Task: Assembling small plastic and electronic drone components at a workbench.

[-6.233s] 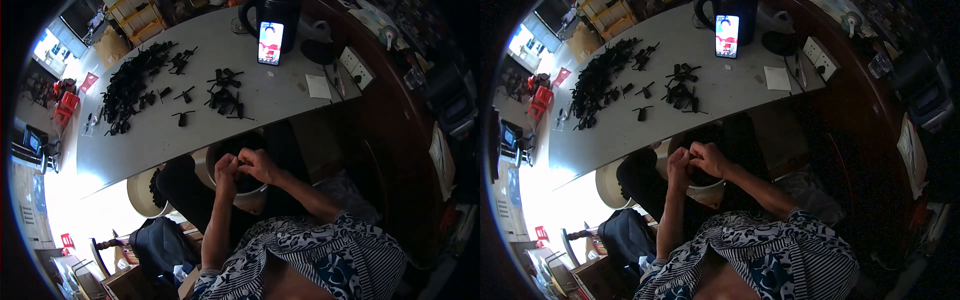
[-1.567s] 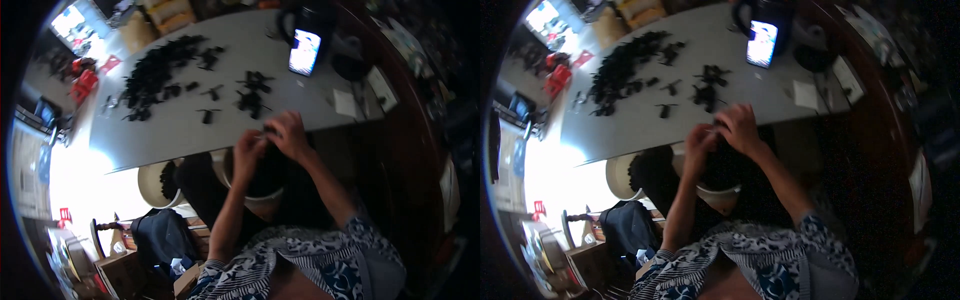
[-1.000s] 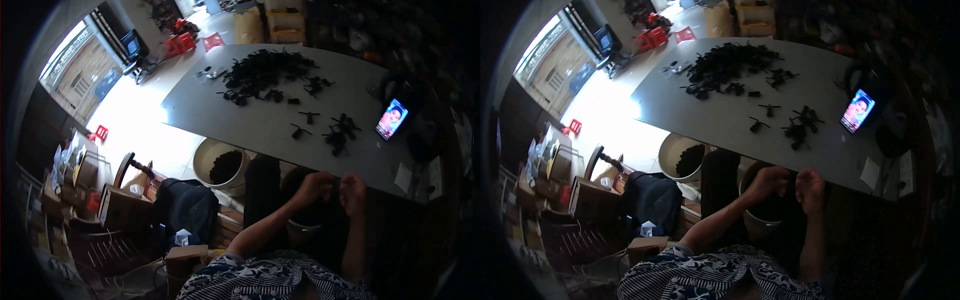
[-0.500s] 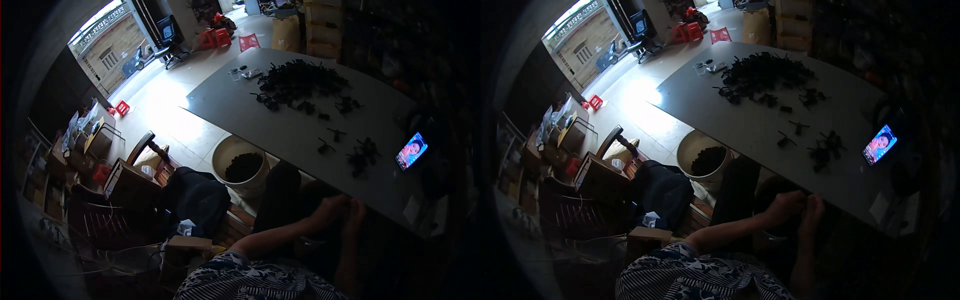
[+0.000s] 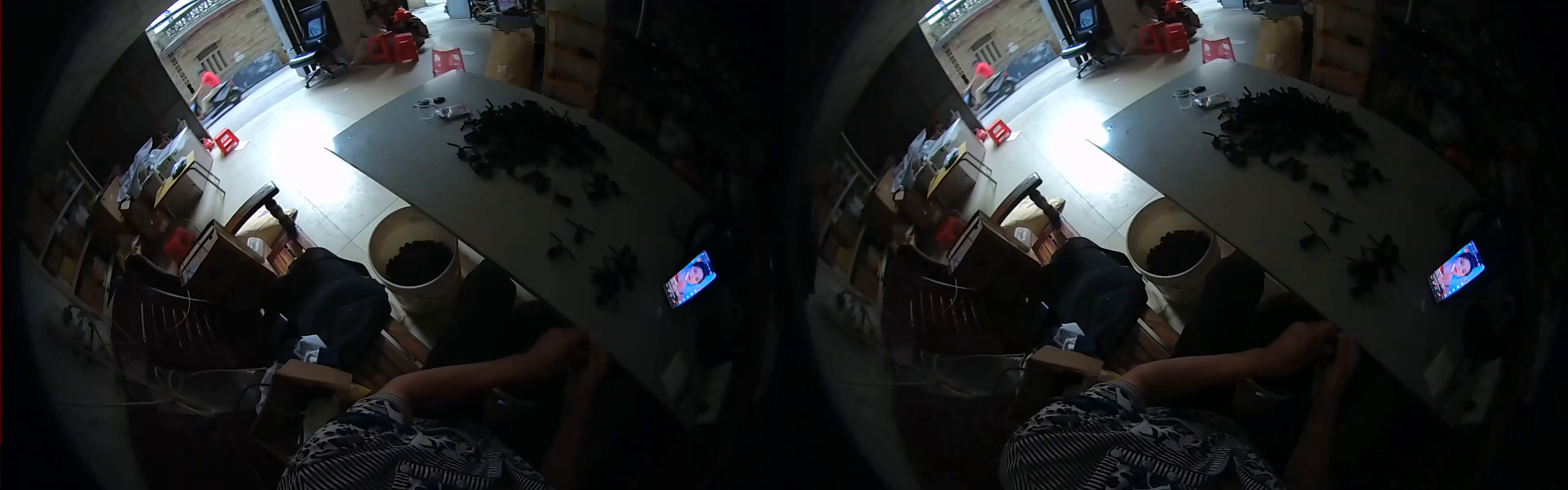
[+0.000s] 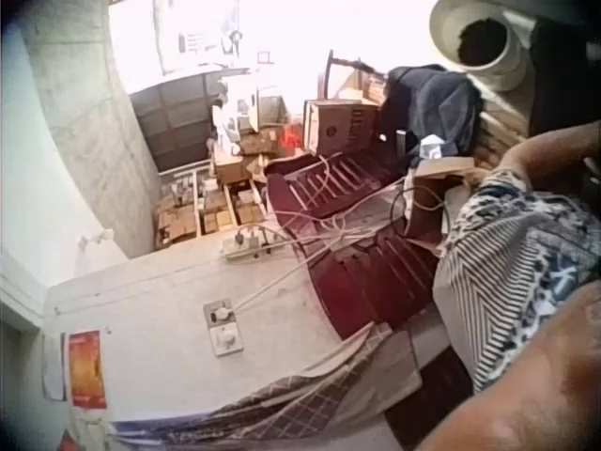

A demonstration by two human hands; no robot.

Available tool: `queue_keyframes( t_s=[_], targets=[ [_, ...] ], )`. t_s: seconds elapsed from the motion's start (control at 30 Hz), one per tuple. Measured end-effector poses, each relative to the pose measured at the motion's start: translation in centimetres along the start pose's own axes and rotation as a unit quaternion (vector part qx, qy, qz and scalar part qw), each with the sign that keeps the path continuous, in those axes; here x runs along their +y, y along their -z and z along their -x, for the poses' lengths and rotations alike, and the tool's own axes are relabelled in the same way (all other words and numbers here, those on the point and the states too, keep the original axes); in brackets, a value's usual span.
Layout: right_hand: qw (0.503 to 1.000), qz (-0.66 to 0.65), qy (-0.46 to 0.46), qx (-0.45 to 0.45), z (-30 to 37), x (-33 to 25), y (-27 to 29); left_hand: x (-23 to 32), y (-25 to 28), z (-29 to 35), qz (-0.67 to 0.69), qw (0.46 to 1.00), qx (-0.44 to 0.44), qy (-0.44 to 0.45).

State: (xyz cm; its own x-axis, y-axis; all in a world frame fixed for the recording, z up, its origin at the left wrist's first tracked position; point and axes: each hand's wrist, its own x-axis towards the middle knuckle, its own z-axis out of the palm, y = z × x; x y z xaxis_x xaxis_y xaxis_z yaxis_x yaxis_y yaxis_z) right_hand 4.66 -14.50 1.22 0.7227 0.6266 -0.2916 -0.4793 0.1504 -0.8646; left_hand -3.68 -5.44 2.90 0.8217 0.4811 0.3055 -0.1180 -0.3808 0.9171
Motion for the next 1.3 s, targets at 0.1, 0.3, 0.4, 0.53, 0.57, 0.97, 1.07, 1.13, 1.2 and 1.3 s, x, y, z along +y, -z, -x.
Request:
queue_keyframes(
  t_s=[0.1,0.3,0.4,0.53,0.57,0.97,1.07,1.13,1.2,1.3],
  targets=[
    [0.998,0.017,0.065,0.002,-1.6,1.1,1.5,-1.5,0.0,-0.4,0.139,0.99,-0.033,0.019],
    [0.995,0.035,0.083,0.049,-3.0,3.8,2.4,-0.6,0.3,0.0,0.186,0.98,-0.066,0.018],
    [0.992,0.082,0.088,0.033,-1.7,3.8,1.0,-2.8,0.2,0.7,0.247,0.963,-0.084,0.06],
    [0.961,0.187,0.162,0.119,0.1,3.3,-0.6,-3.7,0.0,1.2,0.335,0.928,-0.074,0.146],
    [0.964,0.162,0.191,0.088,0.3,3.4,-0.6,-3.5,0.2,1.1,0.306,0.935,-0.08,0.163],
    [0.959,0.241,0.096,-0.116,2.2,0.3,1.3,-2.1,1.7,1.7,0.335,0.902,-0.157,0.22],
    [0.965,0.225,0.091,-0.095,1.7,1.2,1.6,-2.5,0.1,2.1,0.307,0.929,-0.084,0.189],
    [0.953,0.265,0.123,-0.081,1.3,1.3,1.3,-4.1,-1.0,1.9,0.312,0.917,-0.002,0.248],
    [0.945,0.276,0.158,-0.072,0.9,2.3,1.3,-3.9,-0.4,1.9,0.386,0.874,0.008,0.294],
    [0.935,0.307,0.155,-0.088,1.1,0.6,0.0,-4.1,1.5,1.2,0.364,0.882,-0.045,0.294]
  ],
)
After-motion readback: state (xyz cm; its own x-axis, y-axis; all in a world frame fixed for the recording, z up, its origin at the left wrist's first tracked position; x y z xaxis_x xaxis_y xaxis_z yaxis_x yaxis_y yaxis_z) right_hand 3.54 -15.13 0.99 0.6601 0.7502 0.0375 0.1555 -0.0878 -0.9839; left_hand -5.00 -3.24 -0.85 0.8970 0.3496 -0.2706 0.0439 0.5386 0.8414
